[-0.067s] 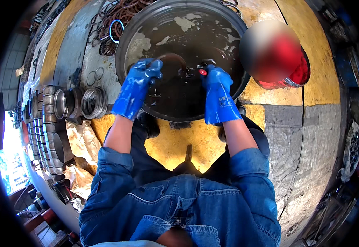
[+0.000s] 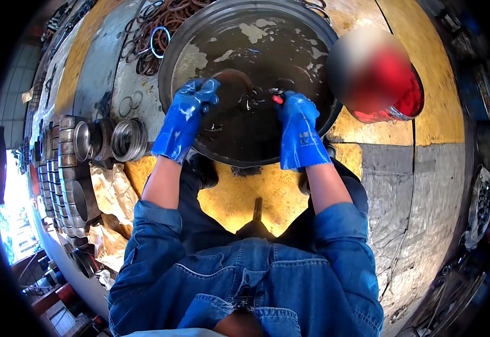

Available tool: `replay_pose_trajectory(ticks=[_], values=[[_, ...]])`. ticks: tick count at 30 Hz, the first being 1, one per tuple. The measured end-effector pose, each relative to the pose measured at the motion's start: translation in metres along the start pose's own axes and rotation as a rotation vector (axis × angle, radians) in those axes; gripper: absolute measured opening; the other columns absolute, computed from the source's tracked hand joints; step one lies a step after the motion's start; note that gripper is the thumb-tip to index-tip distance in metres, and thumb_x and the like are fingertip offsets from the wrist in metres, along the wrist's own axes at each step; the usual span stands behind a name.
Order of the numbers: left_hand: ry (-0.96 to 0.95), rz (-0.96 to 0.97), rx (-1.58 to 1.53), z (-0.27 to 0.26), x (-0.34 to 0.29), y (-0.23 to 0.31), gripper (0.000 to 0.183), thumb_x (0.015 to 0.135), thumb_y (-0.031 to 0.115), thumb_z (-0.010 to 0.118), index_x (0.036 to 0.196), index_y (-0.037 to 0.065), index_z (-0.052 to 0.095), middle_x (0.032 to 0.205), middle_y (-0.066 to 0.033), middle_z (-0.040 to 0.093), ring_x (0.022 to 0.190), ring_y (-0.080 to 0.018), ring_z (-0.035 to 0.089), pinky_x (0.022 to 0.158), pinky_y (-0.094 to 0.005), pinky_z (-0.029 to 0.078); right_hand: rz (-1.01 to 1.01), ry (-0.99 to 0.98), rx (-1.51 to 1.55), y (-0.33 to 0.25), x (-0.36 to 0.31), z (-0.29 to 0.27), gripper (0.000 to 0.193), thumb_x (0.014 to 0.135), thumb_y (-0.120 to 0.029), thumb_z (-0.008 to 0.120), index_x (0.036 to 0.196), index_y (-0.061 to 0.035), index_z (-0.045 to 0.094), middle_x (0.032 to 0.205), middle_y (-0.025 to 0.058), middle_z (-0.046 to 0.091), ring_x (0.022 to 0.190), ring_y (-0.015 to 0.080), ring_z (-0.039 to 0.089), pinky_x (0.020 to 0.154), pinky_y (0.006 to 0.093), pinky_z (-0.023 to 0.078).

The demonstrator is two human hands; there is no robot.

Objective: The person cleans a circular metal part using a brush inside a bucket of fluid, scrubbing the inner and outer surfaces while rotating the part.

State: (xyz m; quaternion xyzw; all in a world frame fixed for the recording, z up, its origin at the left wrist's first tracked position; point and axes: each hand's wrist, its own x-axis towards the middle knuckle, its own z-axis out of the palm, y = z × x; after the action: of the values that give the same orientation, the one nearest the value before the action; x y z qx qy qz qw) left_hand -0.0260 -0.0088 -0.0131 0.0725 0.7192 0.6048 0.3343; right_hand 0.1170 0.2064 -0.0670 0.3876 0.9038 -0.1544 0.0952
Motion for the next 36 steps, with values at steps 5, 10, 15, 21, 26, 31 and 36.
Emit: replay_pose_trajectory(ticks=[5, 10, 15, 21, 26, 31, 36], values=[[0.083, 0.065, -0.030, -0.004, -0.004, 0.003, 0.030, 0.095, 0.027, 0.071, 0.115, 0.005, 0.072, 0.080, -0.0016, 0.067, 0.064, -0.0067, 0.052, 0.058, -0.0209, 0.040, -0.556, 0.139, 0.456, -0.016, -0.019, -0.006, 0.031, 0.090, -0.024, 0.071, 0.121, -0.0198, 0.072, 0.114, 0.0141, 0.073, 0.099, 0.0364, 0.071, 0.086, 0.0408, 0.057], [0.020, 0.041, -0.017, 0.008, -0.009, 0.002, 0.032, 0.092, 0.034, 0.076, 0.109, 0.008, 0.071, 0.078, -0.0001, 0.067, 0.064, -0.0074, 0.053, 0.059, -0.0222, 0.042, -0.989, 0.563, 0.315, -0.029, -0.012, -0.005, 0.046, 0.076, -0.010, 0.075, 0.119, -0.0215, 0.065, 0.122, 0.0137, 0.070, 0.085, 0.0368, 0.072, 0.072, 0.0431, 0.059], [-0.067, 0.012, -0.009, 0.011, -0.017, 0.011, 0.031, 0.094, 0.032, 0.074, 0.113, 0.008, 0.072, 0.074, 0.0022, 0.063, 0.062, -0.0066, 0.053, 0.056, -0.0214, 0.040, -0.688, 0.362, 0.261, -0.032, -0.013, 0.005, 0.034, 0.087, -0.013, 0.070, 0.120, -0.0205, 0.070, 0.115, 0.0138, 0.073, 0.091, 0.0373, 0.072, 0.079, 0.0416, 0.058], [-0.111, 0.102, -0.014, 0.016, -0.012, 0.008, 0.030, 0.096, 0.031, 0.071, 0.115, 0.009, 0.073, 0.069, 0.0039, 0.058, 0.058, -0.0049, 0.051, 0.051, -0.0196, 0.036, -0.270, -0.078, 0.766, -0.025, 0.001, 0.022, 0.018, 0.089, -0.028, 0.069, 0.099, -0.0153, 0.078, 0.091, 0.0119, 0.075, 0.083, 0.0295, 0.072, 0.077, 0.0375, 0.055], [-0.044, 0.070, 0.003, 0.016, -0.015, 0.009, 0.030, 0.095, 0.031, 0.072, 0.116, 0.009, 0.073, 0.068, 0.0041, 0.057, 0.058, -0.0049, 0.052, 0.050, -0.0204, 0.035, -0.229, -0.437, 1.153, -0.035, -0.020, 0.006, 0.029, 0.088, -0.028, 0.075, 0.104, -0.0039, 0.076, 0.091, 0.0061, 0.076, 0.084, 0.0117, 0.068, 0.079, 0.0293, 0.053], [-0.041, 0.066, 0.016, 0.016, -0.010, 0.003, 0.033, 0.093, 0.032, 0.076, 0.115, 0.008, 0.072, 0.073, 0.0026, 0.061, 0.061, -0.0064, 0.055, 0.055, -0.0219, 0.041, -0.346, -0.174, 1.196, -0.039, -0.026, -0.006, 0.023, 0.088, -0.023, 0.075, 0.106, -0.0102, 0.078, 0.096, 0.0077, 0.077, 0.086, 0.0167, 0.071, 0.082, 0.0304, 0.055], [-0.060, 0.070, 0.003, 0.015, -0.011, 0.002, 0.033, 0.093, 0.031, 0.076, 0.115, 0.007, 0.071, 0.071, 0.0025, 0.061, 0.061, -0.0065, 0.055, 0.055, -0.0224, 0.041, -0.681, 0.538, 0.403, -0.026, -0.016, -0.011, 0.022, 0.089, -0.016, 0.072, 0.111, -0.0195, 0.076, 0.104, 0.0113, 0.075, 0.086, 0.0320, 0.073, 0.077, 0.0384, 0.058]])
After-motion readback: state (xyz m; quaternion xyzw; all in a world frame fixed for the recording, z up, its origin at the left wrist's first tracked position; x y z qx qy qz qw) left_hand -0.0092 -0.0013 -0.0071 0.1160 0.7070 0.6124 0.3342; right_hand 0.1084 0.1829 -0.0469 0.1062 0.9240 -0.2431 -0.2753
